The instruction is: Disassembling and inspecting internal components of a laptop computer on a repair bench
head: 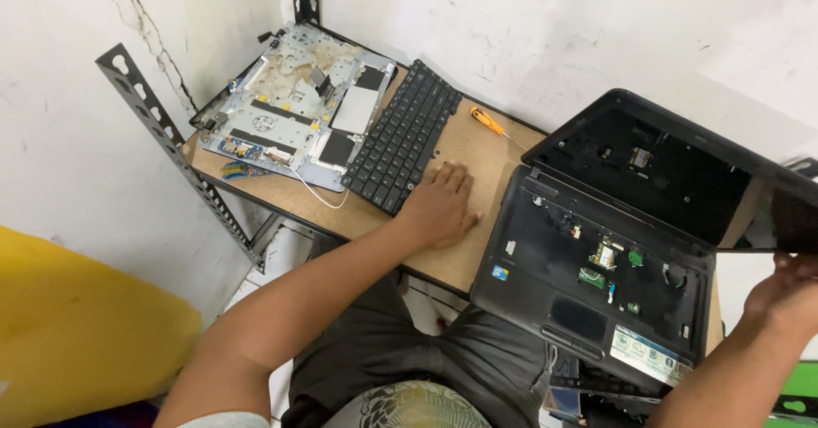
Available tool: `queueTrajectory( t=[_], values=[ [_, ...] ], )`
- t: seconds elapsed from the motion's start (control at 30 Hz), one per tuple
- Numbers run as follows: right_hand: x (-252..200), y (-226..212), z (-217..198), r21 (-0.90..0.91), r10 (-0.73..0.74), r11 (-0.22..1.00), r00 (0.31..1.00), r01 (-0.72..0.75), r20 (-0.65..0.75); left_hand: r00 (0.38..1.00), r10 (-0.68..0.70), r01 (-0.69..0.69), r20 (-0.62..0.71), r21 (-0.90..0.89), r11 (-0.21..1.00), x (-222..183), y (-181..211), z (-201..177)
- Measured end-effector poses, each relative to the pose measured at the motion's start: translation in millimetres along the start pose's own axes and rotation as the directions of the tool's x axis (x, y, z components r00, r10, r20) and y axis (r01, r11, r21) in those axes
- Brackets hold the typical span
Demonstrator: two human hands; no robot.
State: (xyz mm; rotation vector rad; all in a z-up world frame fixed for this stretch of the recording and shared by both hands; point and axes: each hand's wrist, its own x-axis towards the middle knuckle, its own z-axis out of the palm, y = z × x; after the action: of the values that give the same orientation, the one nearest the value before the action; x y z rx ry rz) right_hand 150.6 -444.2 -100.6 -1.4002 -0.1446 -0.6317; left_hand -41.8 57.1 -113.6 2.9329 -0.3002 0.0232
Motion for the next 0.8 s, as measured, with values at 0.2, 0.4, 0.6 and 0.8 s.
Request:
queueTrajectory(
  t=[0.2,0.4,0.6,0.8],
  values=[
    [33.8,43.9,-39.8,0.274,-0.028,0.961,0.999,0.035,-0.028,0.929,0.012,-0.183,-0.37,-0.429,0.884,12.9,22.4,-5.7],
    [-15.9,-39.1,20.6,0.135,0.023,0.991,0.991,-0.005,-0.131,0.898,-0.405,0.146,0.171,-0.985,-0.091,29.4,64.1,-53.1],
    [7.9,3.6,-14.9,0.16,-0.013,0.986,0.987,0.039,-0.159,0.889,-0.325,0.324,0.323,-0.944,-0.053,3.2,71.9,-63.2],
    [10.9,9.9,-15.5,0.153,0.054,0.987,0.994,-0.039,-0.093,0.886,-0.208,-0.037,-0.415,-0.509,0.86,8.1,11.9,-24.3]
  ],
)
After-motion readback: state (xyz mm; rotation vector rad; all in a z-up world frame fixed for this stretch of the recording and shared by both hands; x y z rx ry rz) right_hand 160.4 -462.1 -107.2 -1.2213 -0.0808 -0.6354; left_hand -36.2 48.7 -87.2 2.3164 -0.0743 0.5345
